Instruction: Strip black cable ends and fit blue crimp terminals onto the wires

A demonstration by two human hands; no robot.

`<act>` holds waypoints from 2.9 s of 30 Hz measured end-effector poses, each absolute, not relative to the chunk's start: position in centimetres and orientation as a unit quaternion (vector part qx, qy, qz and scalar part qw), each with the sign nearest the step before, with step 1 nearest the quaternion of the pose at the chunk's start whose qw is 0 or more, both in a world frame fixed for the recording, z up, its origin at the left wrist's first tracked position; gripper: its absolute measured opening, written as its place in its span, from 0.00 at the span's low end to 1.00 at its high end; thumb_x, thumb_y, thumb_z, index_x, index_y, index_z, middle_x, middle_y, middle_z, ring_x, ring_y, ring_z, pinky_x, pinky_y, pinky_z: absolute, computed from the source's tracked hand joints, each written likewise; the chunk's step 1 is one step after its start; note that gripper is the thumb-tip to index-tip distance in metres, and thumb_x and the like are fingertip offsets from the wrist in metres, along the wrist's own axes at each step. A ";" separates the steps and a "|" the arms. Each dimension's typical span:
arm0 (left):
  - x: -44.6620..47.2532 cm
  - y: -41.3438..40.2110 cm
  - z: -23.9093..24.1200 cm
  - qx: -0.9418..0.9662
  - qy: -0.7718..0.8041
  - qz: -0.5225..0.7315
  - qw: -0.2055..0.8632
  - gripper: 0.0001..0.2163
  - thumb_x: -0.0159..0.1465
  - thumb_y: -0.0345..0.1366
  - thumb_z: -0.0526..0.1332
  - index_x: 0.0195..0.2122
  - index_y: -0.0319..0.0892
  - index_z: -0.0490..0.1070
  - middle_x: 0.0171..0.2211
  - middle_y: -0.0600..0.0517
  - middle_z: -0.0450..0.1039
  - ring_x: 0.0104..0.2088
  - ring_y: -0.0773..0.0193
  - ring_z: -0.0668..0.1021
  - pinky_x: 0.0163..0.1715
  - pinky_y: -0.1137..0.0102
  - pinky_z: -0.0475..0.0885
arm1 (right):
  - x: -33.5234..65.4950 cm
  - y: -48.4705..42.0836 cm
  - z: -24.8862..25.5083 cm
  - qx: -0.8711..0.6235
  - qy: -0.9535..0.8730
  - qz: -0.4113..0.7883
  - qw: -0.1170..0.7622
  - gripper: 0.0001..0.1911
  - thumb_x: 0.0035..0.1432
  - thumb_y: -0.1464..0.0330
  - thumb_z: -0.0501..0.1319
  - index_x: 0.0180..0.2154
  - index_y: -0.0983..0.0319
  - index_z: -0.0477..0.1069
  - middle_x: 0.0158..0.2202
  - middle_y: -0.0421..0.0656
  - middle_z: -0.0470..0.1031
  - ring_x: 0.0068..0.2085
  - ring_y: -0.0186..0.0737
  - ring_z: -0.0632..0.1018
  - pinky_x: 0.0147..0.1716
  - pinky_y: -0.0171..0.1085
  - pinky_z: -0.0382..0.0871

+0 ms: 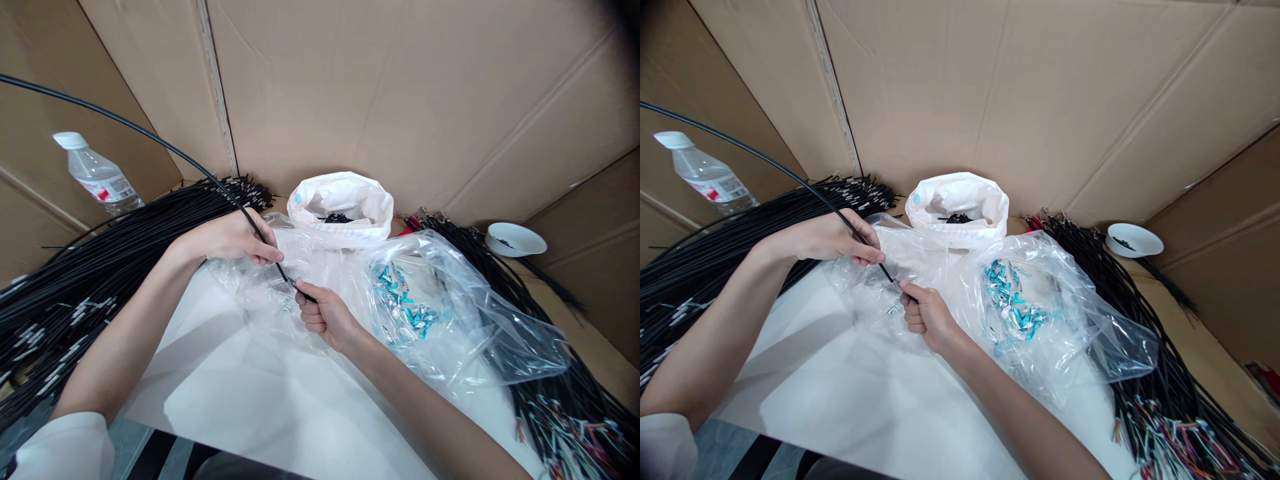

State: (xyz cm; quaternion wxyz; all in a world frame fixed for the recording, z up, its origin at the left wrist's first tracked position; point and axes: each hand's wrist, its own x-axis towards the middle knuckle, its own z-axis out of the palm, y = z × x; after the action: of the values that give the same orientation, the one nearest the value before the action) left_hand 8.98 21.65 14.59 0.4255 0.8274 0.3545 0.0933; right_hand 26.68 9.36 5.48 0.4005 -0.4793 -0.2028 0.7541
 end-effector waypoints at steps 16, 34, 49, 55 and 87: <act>9.4 21.4 14.3 0.831 0.352 0.108 0.416 0.12 0.54 0.42 0.71 0.30 0.35 0.81 0.23 0.50 0.78 0.24 0.66 0.76 0.22 0.76 0.70 | 26.8 9.7 5.2 -0.478 -0.192 0.757 0.401 0.23 0.70 0.63 0.54 0.21 0.62 0.61 0.14 0.27 0.42 0.17 0.25 0.40 0.13 0.28 0.35; 9.1 21.8 14.0 0.839 0.339 0.087 0.417 0.12 0.56 0.41 0.70 0.31 0.34 0.82 0.25 0.49 0.78 0.26 0.65 0.77 0.25 0.74 0.73 | 26.7 9.5 4.8 -0.475 -0.207 0.756 0.399 0.22 0.68 0.63 0.56 0.21 0.62 0.61 0.14 0.27 0.42 0.17 0.24 0.41 0.13 0.27 0.35; 8.9 21.7 14.2 0.836 0.334 0.087 0.427 0.12 0.56 0.41 0.70 0.31 0.35 0.82 0.26 0.48 0.79 0.27 0.64 0.77 0.26 0.74 0.74 | 26.6 9.5 4.8 -0.485 -0.224 0.739 0.410 0.22 0.64 0.60 0.60 0.21 0.61 0.60 0.14 0.27 0.42 0.17 0.25 0.42 0.13 0.28 0.35; 8.7 22.0 14.1 0.838 0.342 0.088 0.417 0.12 0.56 0.42 0.69 0.32 0.35 0.82 0.27 0.48 0.79 0.28 0.65 0.77 0.28 0.73 0.74 | 26.8 9.6 4.7 -0.486 -0.226 0.737 0.411 0.22 0.63 0.60 0.61 0.21 0.61 0.59 0.14 0.26 0.42 0.17 0.24 0.41 0.14 0.28 0.35; 9.1 21.8 13.9 0.855 0.324 0.086 0.395 0.10 0.58 0.39 0.69 0.32 0.36 0.81 0.25 0.51 0.78 0.26 0.66 0.76 0.25 0.74 0.70 | 26.6 9.7 4.8 -0.475 -0.180 0.755 0.414 0.23 0.69 0.62 0.55 0.21 0.62 0.61 0.14 0.27 0.42 0.17 0.25 0.41 0.13 0.28 0.35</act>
State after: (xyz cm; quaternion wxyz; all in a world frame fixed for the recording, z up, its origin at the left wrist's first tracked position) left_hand 9.12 21.85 13.87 0.3946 0.8555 0.3243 0.0855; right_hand 26.62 9.66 4.76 0.4144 -0.4753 -0.1798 0.7550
